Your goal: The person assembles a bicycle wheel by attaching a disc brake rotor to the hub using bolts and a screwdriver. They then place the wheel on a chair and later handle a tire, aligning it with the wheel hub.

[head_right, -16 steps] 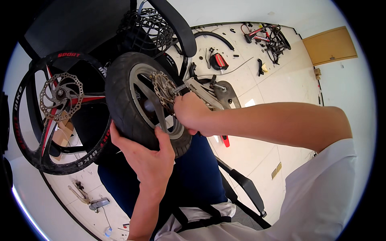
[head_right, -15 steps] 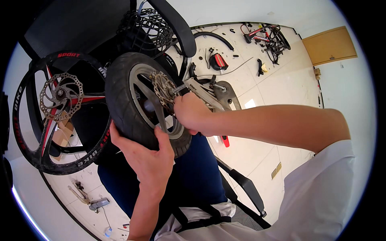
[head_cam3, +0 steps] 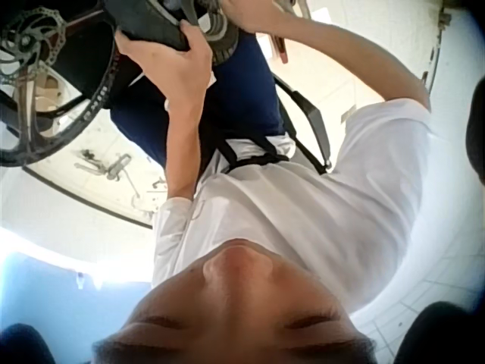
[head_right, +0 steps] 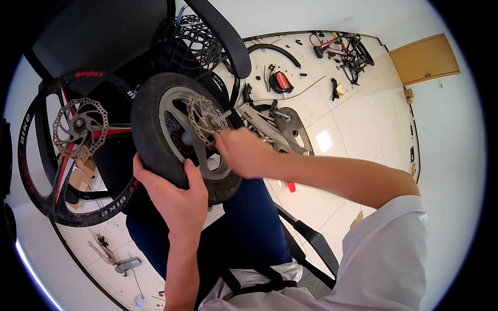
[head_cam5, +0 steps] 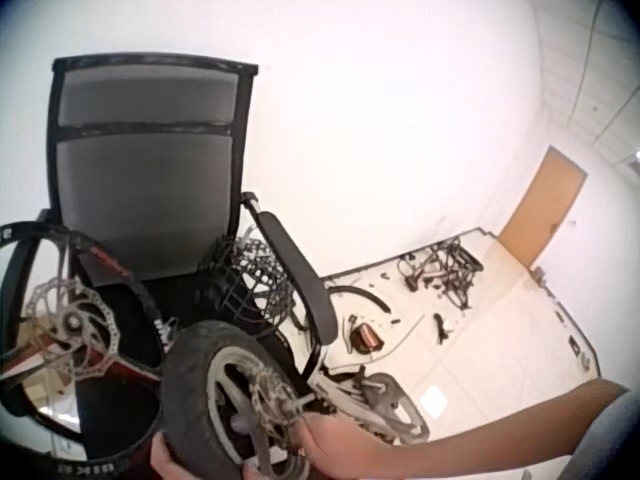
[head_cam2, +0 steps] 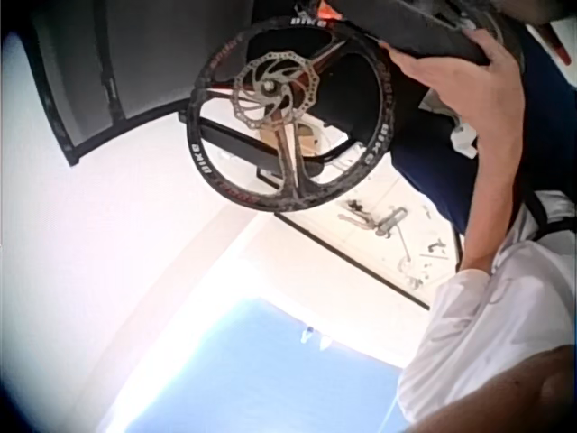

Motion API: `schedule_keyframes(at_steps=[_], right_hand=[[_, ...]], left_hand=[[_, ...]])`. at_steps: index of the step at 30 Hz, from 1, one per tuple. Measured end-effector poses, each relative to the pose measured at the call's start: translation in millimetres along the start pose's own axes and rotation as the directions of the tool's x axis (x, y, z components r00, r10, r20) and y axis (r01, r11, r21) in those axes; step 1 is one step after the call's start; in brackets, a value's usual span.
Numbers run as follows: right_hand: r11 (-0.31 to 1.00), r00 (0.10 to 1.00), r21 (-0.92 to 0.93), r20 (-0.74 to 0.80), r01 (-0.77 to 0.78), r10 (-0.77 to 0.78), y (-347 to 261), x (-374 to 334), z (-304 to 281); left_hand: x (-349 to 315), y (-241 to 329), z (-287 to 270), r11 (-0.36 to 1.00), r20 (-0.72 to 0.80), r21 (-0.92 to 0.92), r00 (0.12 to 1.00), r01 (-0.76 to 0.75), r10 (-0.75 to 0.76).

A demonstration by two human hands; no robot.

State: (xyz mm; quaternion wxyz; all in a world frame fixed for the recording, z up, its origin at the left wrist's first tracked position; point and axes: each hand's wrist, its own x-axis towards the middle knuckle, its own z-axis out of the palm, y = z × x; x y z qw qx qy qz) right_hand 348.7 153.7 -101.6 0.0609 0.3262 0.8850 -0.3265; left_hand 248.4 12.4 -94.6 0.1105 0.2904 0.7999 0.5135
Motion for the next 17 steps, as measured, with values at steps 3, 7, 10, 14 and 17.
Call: schedule_keyframes(at_steps=[3, 7, 10, 14, 17], right_hand=[[0.993, 0.999, 0.113, 0.013, 0.040, -0.042, -11, 1, -5], [0.962, 0.996, 0.272, -0.086, 0.003, 0.022, 23, 9, -12], [0.924, 0.992, 0.363, 0.023, -0.125, 0.125, 24, 5, -20], [0.766, 0.985, 0.620, 0.108, -0.170, 0.132, 25, 2, -13], [0.527, 0.937, 0.774, 0.287, -0.350, 0.200, 19, 1, -15]], left_hand=[[13, -7, -9, 0.990, 0.055, -0.094, 0.993, 0.109, -0.104], [11, -15, -12, 0.991, 0.066, -0.088, 0.994, 0.096, -0.091], [8, -18, -15, 0.983, 0.056, -0.124, 0.990, 0.134, -0.128], [5, -12, -14, 0.979, 0.070, -0.130, 0.987, 0.155, -0.147], [4, -14, -12, 0.986, 0.071, -0.108, 0.990, 0.130, -0.123]])
